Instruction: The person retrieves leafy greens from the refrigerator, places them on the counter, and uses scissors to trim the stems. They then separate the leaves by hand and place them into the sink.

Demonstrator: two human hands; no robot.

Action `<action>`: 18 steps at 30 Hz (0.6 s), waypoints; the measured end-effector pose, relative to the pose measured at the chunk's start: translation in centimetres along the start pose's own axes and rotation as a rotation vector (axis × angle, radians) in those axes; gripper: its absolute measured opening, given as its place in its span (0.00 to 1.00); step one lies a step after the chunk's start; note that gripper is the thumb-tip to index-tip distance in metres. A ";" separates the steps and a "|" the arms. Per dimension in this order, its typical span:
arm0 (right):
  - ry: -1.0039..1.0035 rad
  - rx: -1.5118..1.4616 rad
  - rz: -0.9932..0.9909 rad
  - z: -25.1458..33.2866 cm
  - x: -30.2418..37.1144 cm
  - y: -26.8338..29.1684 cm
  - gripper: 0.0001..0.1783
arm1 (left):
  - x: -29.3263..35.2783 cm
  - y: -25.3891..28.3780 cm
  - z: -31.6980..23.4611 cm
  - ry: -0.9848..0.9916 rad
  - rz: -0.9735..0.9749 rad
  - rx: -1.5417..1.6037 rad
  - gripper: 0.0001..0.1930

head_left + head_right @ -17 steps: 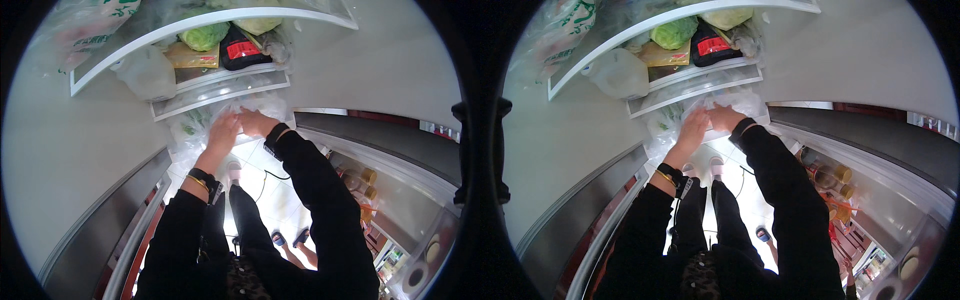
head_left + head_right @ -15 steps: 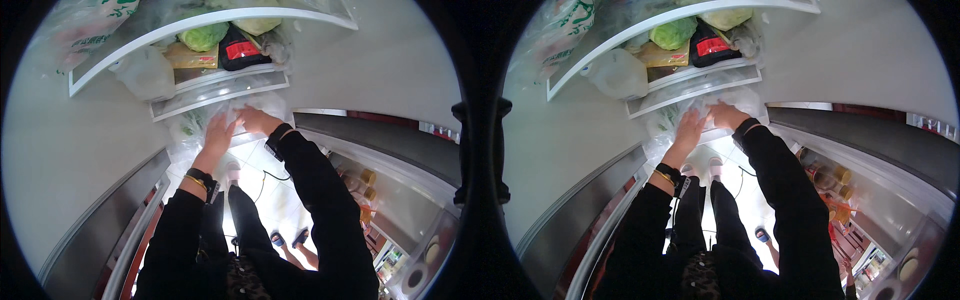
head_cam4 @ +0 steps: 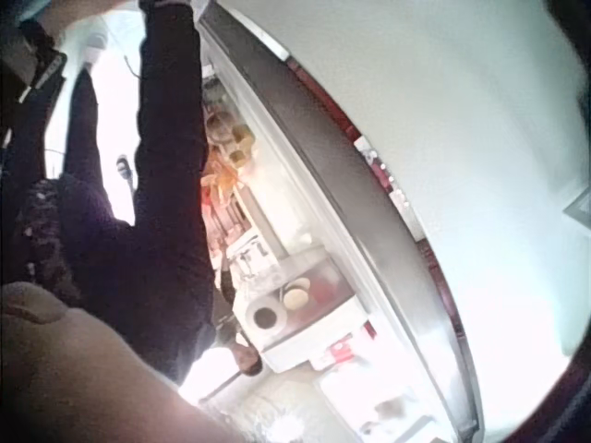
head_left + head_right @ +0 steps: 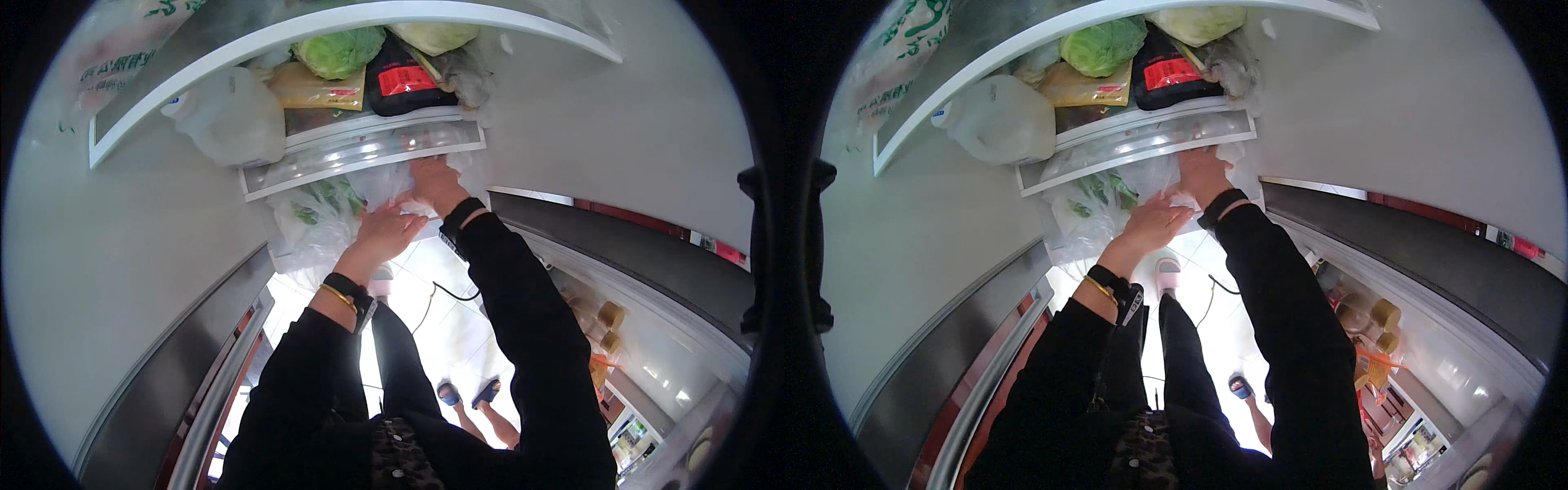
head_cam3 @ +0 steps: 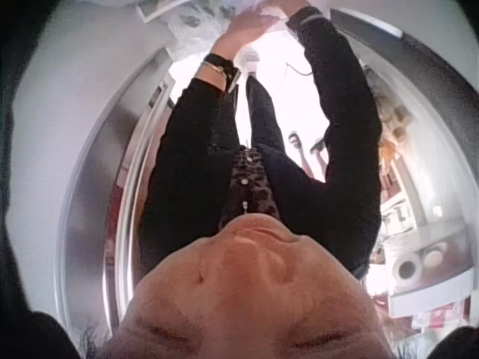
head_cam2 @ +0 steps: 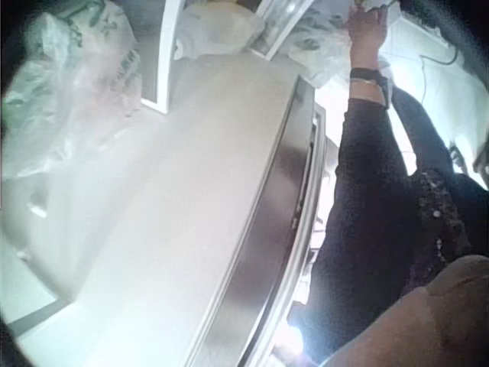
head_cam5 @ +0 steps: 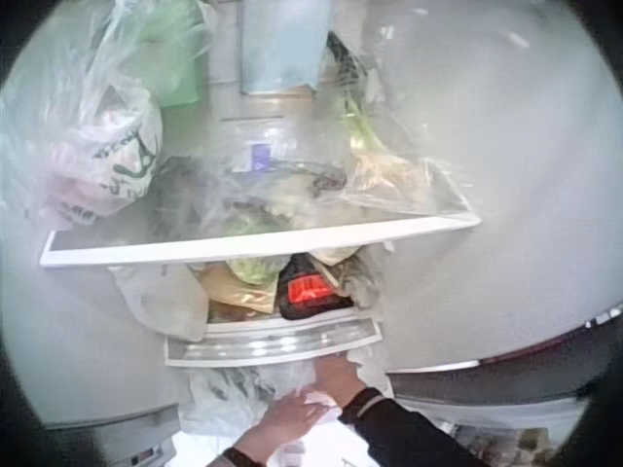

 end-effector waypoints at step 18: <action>0.377 0.098 0.198 1.4 1.8 0.9 0.26 | -0.7 -1.2 2.1 0.311 -0.035 0.160 0.34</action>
Point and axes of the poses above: each hand's wrist, its own x-axis away from the middle knuckle, its own y-axis out of the back of the hand, z = x × y, the point moved 4 cm from there along -x, towards the middle knuckle, and after that the axes turned 6 degrees about -x, right-handed, at the moved point
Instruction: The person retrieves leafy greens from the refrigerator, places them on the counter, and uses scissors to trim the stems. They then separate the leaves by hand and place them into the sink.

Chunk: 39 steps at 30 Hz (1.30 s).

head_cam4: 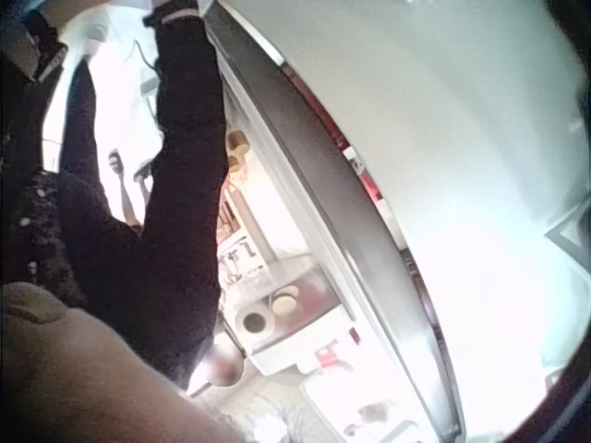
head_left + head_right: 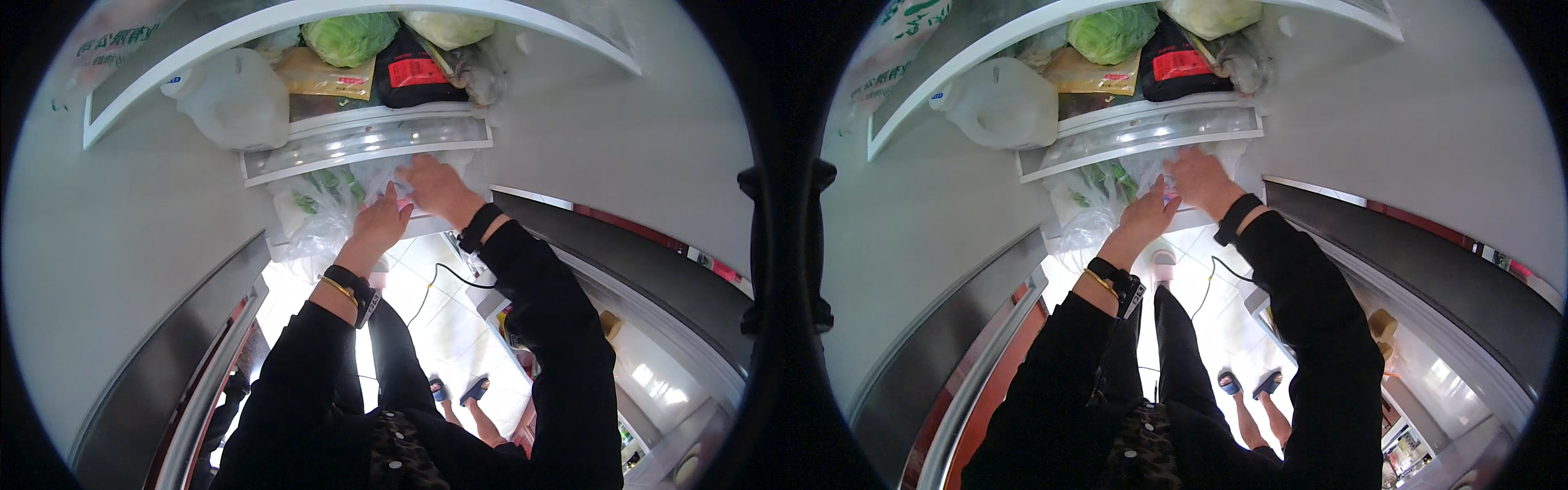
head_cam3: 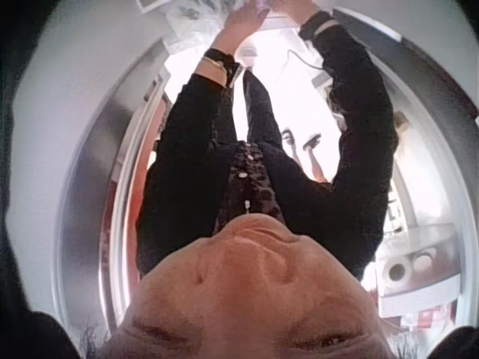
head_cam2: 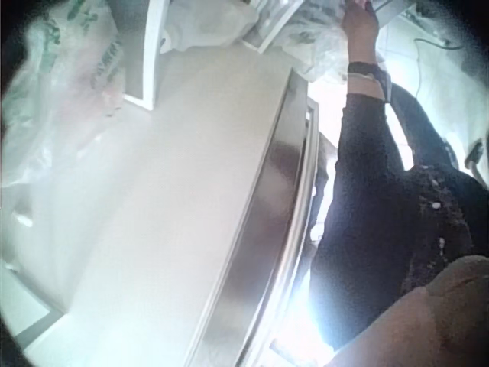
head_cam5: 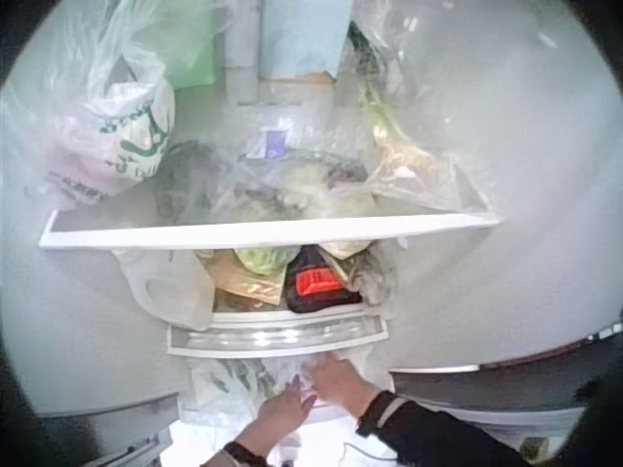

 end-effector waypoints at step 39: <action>-0.234 0.038 -0.223 -9.8 -6.4 -2.0 0.59 | 0.4 -0.1 0.3 -0.148 -0.253 -0.078 0.23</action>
Point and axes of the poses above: each hand's wrist, its own x-axis away from the middle knuckle, its own y-axis out of the back of the hand, z = x × y, the point moved 4 cm from there along -x, towards the middle knuckle, and after that the axes turned 6 degrees about -x, right-handed, at the moved point
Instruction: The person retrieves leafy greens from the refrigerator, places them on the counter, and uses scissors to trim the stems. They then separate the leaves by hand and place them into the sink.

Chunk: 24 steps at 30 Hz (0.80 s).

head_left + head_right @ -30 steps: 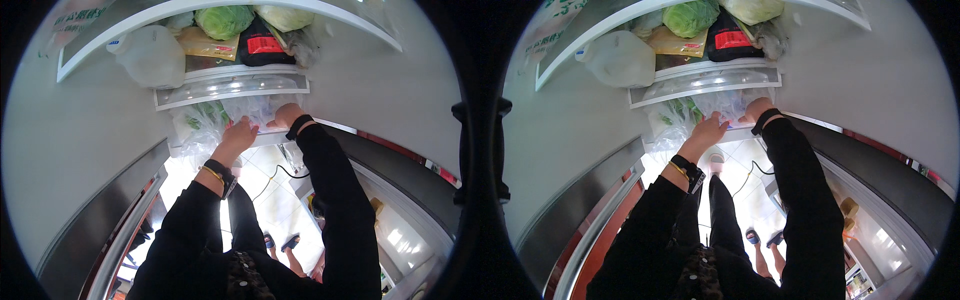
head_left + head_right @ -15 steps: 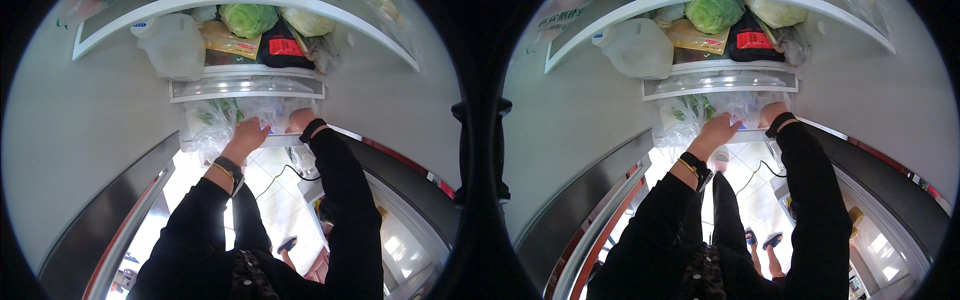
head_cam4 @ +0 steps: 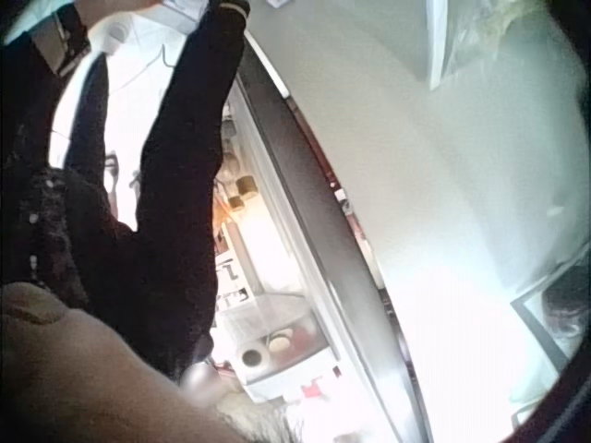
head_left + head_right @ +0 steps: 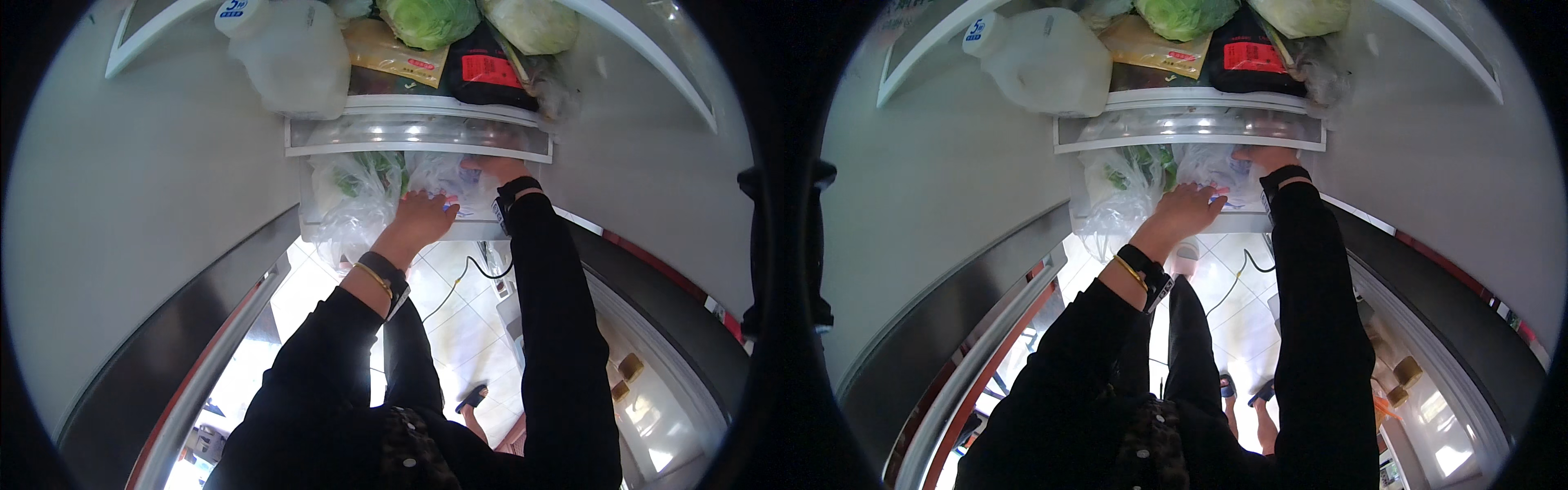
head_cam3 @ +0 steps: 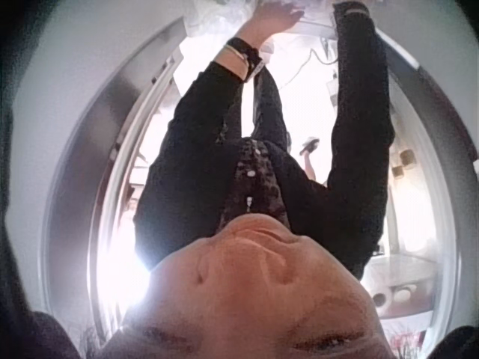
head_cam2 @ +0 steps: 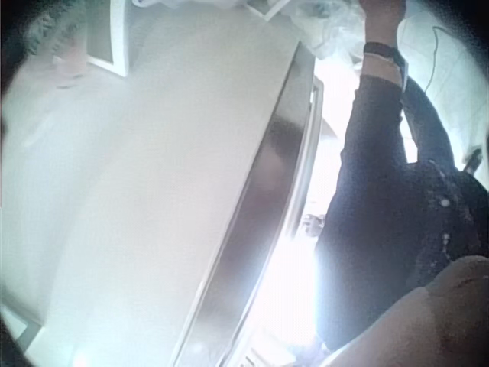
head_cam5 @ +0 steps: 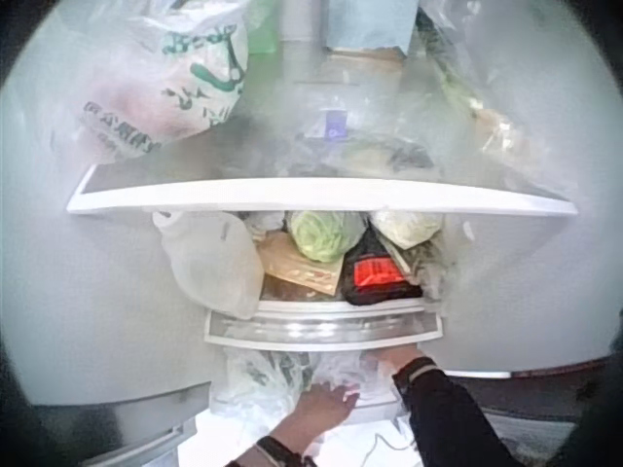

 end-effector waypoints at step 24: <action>0.086 0.263 0.488 3.2 8.0 2.9 0.18 | 0.9 3.2 -1.7 0.027 -0.274 -0.027 0.24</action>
Point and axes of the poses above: each hand's wrist, its own x-axis away from the middle knuckle, its own y-axis out of the back of the hand, z = x × y, the point moved 4 cm from there along -x, towards the middle knuckle, and after that the axes turned 6 degrees about -x, right-handed, at the moved point
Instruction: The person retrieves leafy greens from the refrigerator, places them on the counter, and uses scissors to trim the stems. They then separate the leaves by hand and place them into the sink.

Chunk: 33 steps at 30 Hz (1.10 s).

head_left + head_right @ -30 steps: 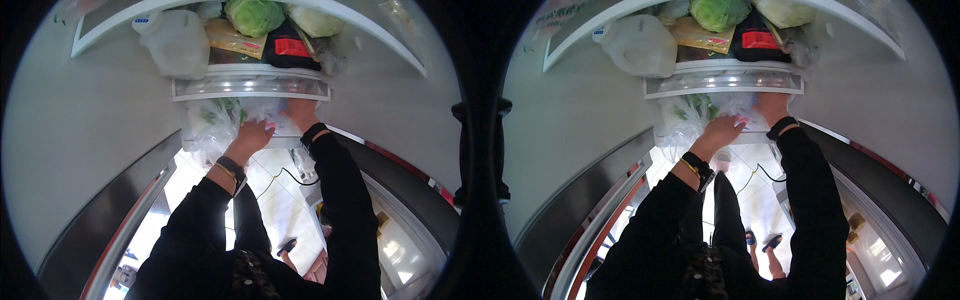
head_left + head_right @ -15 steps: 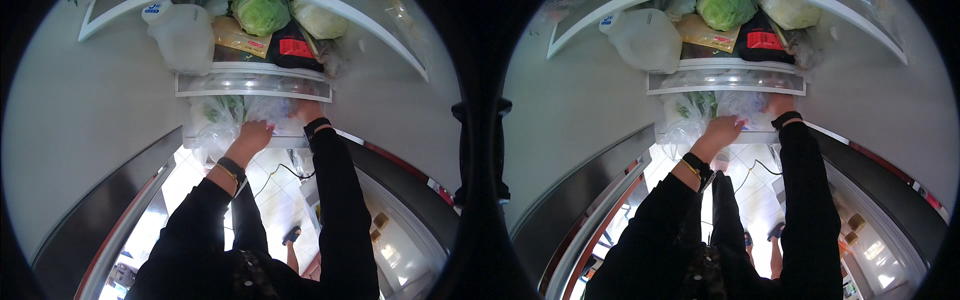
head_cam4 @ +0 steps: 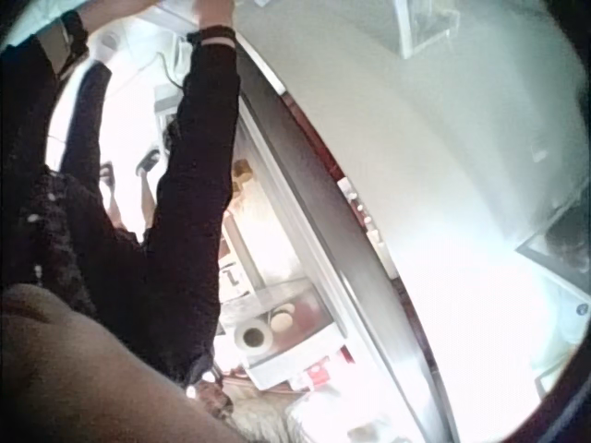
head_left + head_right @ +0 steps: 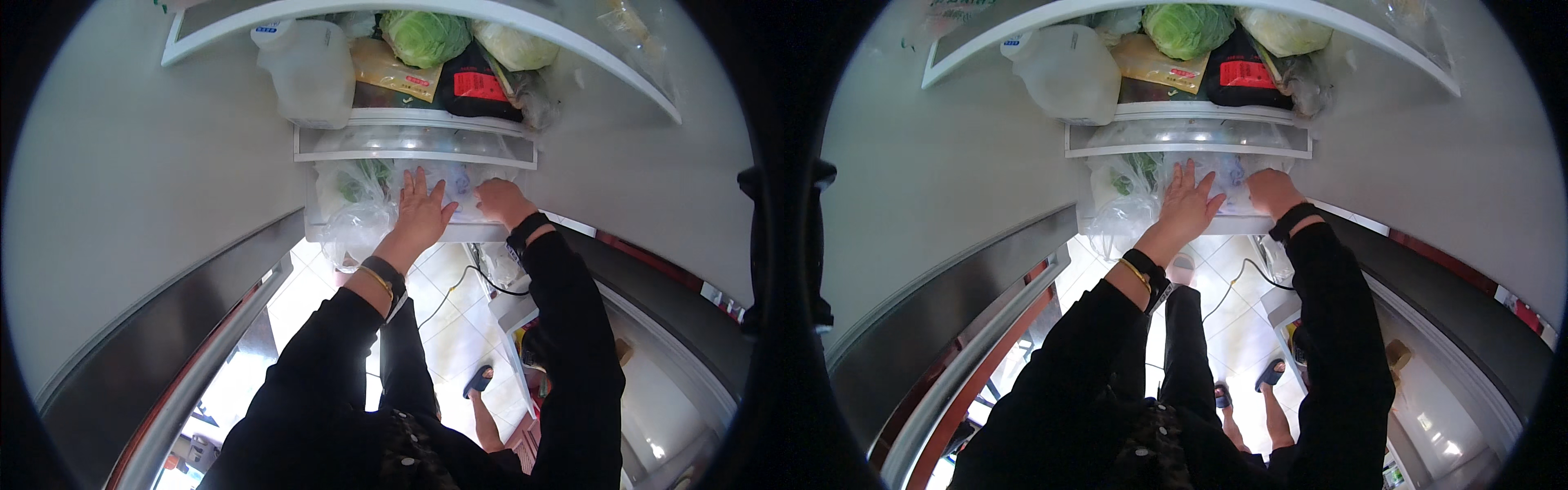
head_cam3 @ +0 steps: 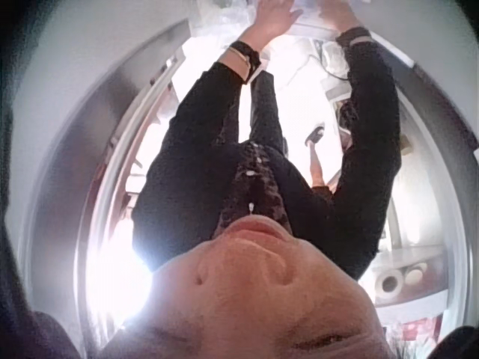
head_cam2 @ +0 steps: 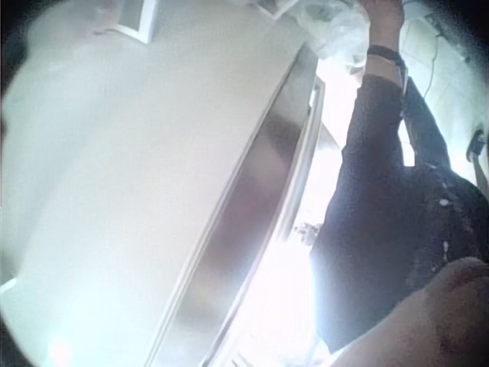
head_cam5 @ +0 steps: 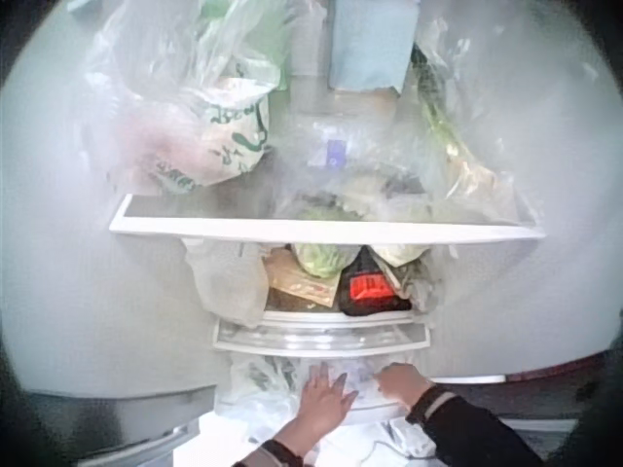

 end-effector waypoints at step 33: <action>0.549 -1.992 -0.447 21.3 1.7 0.9 0.08 | 17.3 10.2 9.6 0.120 -0.155 0.203 0.38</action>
Point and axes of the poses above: each hand's wrist, its own x-axis away from the middle knuckle, its own y-axis out of the back of the hand, z = x × y, the point moved 4 cm from there along -x, towards the middle knuckle, and after that the axes turned 6 degrees about -x, right-handed, at the moved point
